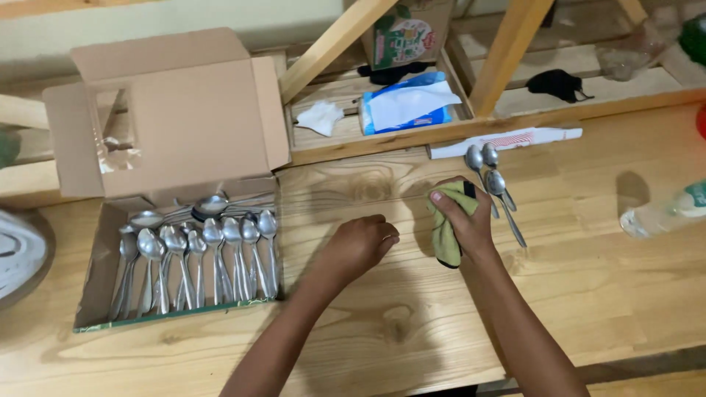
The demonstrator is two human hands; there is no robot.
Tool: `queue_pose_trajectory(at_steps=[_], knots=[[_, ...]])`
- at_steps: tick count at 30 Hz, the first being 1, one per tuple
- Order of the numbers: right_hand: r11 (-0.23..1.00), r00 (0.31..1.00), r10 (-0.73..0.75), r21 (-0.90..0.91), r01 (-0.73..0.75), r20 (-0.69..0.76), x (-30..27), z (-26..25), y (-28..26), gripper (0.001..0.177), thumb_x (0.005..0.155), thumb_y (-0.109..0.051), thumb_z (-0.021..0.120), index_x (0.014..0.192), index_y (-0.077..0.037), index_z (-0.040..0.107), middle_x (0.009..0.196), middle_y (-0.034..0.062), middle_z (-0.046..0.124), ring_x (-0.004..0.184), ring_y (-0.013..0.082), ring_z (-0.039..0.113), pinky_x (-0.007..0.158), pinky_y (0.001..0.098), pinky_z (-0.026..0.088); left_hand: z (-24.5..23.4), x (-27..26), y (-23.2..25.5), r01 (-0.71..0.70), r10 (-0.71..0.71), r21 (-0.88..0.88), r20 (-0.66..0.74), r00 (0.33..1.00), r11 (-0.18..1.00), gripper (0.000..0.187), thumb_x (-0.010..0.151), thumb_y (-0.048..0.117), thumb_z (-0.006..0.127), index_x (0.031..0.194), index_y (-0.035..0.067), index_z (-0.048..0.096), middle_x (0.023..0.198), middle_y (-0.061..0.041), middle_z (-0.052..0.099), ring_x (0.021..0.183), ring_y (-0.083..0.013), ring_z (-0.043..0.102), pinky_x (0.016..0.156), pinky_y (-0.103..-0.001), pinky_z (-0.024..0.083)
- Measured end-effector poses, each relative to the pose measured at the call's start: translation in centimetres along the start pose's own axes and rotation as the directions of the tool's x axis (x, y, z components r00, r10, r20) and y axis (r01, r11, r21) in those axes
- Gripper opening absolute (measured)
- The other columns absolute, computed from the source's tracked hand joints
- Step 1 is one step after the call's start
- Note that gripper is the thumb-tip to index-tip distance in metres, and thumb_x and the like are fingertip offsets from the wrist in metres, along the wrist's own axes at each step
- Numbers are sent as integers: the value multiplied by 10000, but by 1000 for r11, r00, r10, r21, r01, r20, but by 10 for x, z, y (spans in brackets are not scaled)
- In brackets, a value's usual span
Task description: The person wipes multiple metal spoons one by one with a green cloth on a wooden table. They pick each spoon from a cardboard box, wipe it, and place it on the table. The process is repeated for several spoons throughout the clip.
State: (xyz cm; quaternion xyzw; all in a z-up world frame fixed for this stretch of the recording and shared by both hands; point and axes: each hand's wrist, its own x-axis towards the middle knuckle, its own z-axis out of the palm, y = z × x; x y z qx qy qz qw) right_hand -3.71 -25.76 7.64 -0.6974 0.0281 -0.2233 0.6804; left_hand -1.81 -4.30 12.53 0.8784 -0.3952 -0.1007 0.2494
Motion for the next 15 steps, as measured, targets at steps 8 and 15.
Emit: queue_pose_trajectory(at_steps=[8, 15], knots=[[998, 992, -59, -4, 59, -116, 17, -54, 3, 147, 874, -163, 753, 869, -32, 685, 605, 114, 627, 557, 148, 584, 602, 291, 493, 49, 85, 14, 25, -23, -93, 20, 1000, 995, 214, 937, 192, 587, 1047, 75, 727, 803, -103, 652, 748, -303, 687, 643, -426, 570], [997, 958, -76, -39, 67, -278, 29, -93, 7, 192, 867, -224, 788, 843, -78, 666, 636, 52, 607, 597, 96, 527, 607, 271, 469, 114, 159, 3, 35, -61, -100, -271, 961, 994, 157, 917, 249, 632, 931, 148, 751, 727, -43, 612, 752, -251, 655, 694, -385, 529]])
